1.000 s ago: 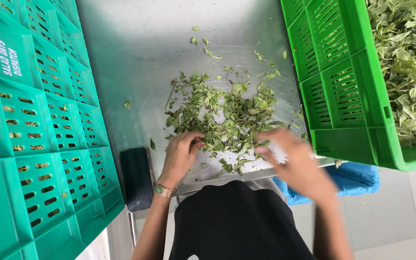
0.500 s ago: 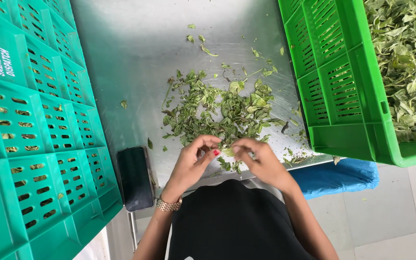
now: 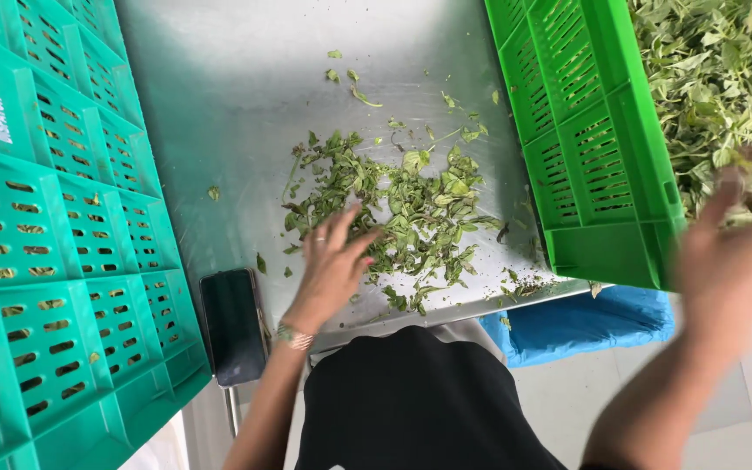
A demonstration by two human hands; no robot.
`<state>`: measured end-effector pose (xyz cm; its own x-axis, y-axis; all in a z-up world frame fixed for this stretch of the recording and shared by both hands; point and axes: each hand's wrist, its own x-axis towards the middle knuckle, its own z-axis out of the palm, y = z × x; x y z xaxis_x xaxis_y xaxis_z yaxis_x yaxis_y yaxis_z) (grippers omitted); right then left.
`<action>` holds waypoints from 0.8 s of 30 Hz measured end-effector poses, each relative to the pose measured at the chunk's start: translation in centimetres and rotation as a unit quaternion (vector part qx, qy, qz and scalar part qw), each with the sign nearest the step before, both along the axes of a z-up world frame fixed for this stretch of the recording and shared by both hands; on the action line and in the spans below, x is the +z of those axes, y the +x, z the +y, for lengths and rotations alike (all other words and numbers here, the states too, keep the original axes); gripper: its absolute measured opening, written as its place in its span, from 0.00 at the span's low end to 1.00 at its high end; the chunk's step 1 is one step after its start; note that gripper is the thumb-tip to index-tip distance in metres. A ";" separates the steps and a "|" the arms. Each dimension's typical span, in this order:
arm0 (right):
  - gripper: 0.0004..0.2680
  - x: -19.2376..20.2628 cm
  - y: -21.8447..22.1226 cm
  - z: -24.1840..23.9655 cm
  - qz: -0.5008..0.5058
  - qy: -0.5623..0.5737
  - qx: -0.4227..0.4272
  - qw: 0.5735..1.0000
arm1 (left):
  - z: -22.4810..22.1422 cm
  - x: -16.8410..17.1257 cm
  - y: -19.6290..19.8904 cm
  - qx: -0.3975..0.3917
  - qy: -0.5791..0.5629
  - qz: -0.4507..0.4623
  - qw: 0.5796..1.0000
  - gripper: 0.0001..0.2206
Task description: Sorting and cleaning leafy greens on a stainless steel prep table.
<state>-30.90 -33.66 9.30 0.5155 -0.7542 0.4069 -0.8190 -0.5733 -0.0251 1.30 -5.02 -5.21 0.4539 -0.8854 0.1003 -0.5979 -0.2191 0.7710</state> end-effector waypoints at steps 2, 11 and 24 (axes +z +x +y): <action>0.08 1.4 6.6 7.9 -0.118 0.006 0.122 0.985 | -1.0 -0.6 -1.4 -0.040 0.018 -0.218 0.975 0.20; 0.05 -16.1 15.2 11.6 -0.087 0.337 0.253 0.903 | 2.3 -1.3 -0.1 0.003 0.087 -0.183 0.979 0.17; 0.04 -18.6 12.2 10.7 -0.333 0.617 0.121 0.703 | -1.7 -1.6 -2.3 0.090 0.019 -0.196 0.976 0.14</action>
<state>-18.65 -22.94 -9.31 0.6948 -0.6679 -0.2668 -0.2716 0.0999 -0.9572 -0.99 -6.69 -6.85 0.5355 -0.8012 0.2671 -0.7950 -0.3715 0.4795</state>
